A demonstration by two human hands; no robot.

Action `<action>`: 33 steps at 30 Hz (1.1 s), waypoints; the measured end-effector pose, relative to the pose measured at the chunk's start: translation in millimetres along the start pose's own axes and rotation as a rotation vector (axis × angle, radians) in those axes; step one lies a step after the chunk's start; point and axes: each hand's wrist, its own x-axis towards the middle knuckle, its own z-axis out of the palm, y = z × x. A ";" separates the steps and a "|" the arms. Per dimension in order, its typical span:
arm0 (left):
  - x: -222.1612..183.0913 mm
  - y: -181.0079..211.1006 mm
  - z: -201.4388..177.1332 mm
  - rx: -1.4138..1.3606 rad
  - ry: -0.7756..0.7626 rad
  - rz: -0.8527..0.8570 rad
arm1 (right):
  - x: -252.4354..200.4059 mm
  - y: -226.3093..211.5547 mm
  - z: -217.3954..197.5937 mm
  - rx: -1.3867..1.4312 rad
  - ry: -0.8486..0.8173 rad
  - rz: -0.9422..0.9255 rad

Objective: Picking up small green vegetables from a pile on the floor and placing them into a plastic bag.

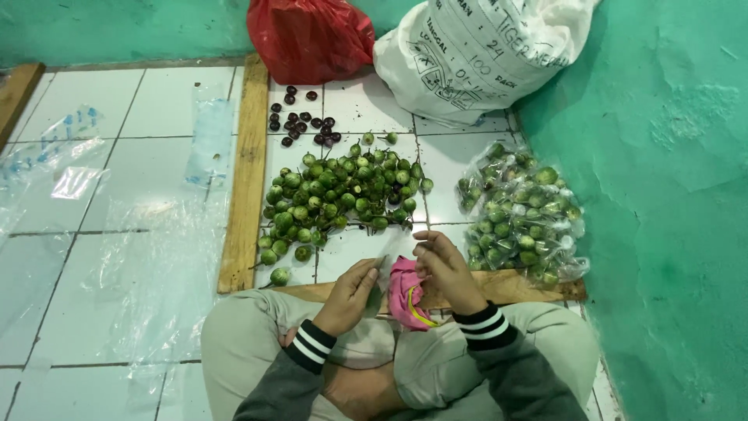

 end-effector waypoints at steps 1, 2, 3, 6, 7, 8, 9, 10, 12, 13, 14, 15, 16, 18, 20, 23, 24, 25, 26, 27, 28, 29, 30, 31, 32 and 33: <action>0.1 1.6 -0.2 -0.002 0.005 -0.004 | -6.0 -11.0 12.3 -0.001 -0.005 0.005; 0.5 2.5 -0.3 0.035 0.014 0.003 | -11.7 -21.5 24.1 -0.087 0.002 -0.043; 0.0 3.0 0.8 0.070 0.014 0.007 | -20.0 -31.1 35.3 -0.170 0.017 -0.088; -4.1 2.2 4.3 0.135 0.025 0.023 | -5.8 9.0 27.1 -0.186 0.059 -0.067; -4.4 0.5 4.2 0.134 0.022 0.023 | -1.4 18.1 23.5 -0.185 0.063 -0.066; -4.9 -0.7 3.8 0.196 0.037 0.035 | 3.0 26.8 20.4 -0.189 0.082 -0.048; -5.0 -1.5 2.5 0.259 0.061 0.048 | 9.4 34.6 18.1 -0.195 0.093 -0.031; -1.5 -4.3 0.6 0.259 0.065 0.049 | 10.6 31.0 20.9 -0.196 0.089 -0.032; 1.2 -11.2 -1.0 0.408 0.097 0.082 | 8.1 26.9 26.3 -0.236 0.116 -0.059; 1.7 -8.2 1.0 0.407 0.097 0.078 | 3.6 19.4 32.7 -0.235 0.115 -0.055; 2.4 -5.2 3.2 0.286 0.148 0.011 | -0.7 11.8 38.8 -0.265 0.094 -0.068; 4.5 -2.1 4.6 0.168 0.199 -0.052 | -3.7 4.0 45.0 -0.295 0.072 -0.086; 4.8 0.3 5.5 0.169 0.199 -0.052 | -1.9 8.9 45.6 -0.293 0.073 -0.086; 1.9 4.4 7.7 0.098 0.250 -0.060 | -3.3 20.5 48.1 -0.415 0.042 -0.185; 1.4 -4.1 9.6 0.130 0.298 -0.094 | -6.9 19.4 47.9 -0.444 0.056 -0.183; -2.5 -7.5 10.1 0.181 0.425 -0.142 | -9.0 17.7 47.5 -0.535 0.107 -0.258; -5.1 -7.7 10.8 0.198 0.482 -0.173 | -11.7 18.5 46.8 -0.590 0.165 -0.314; -5.1 -4.8 13.0 0.197 0.476 -0.179 | -16.8 12.6 50.4 -0.591 0.168 -0.307; -5.2 -2.1 15.0 0.210 0.474 -0.160 | -21.9 6.8 54.1 -0.696 0.206 -0.420; -3.2 0.9 14.8 0.224 0.482 -0.136 | -22.7 0.2 58.9 -0.799 0.236 -0.543; -4.5 3.7 14.9 0.224 0.488 -0.137 | -28.0 0.3 65.0 -0.798 0.230 -0.545; -4.5 6.6 14.5 0.180 0.500 -0.143 | -31.9 0.0 70.9 -0.840 0.179 -0.663; -4.4 9.5 14.3 0.137 0.512 -0.148 | -35.9 -0.3 76.6 -0.880 0.127 -0.783; -5.1 12.0 15.0 0.135 0.515 -0.152 | -37.1 -1.1 78.9 -0.880 0.123 -0.780; -5.5 14.5 16.1 0.130 0.528 -0.145 | -38.2 -1.9 80.7 -0.867 0.052 -0.632; -4.8 16.9 16.0 0.127 0.534 -0.136 | -38.7 -2.5 83.3 -0.849 -0.011 -0.484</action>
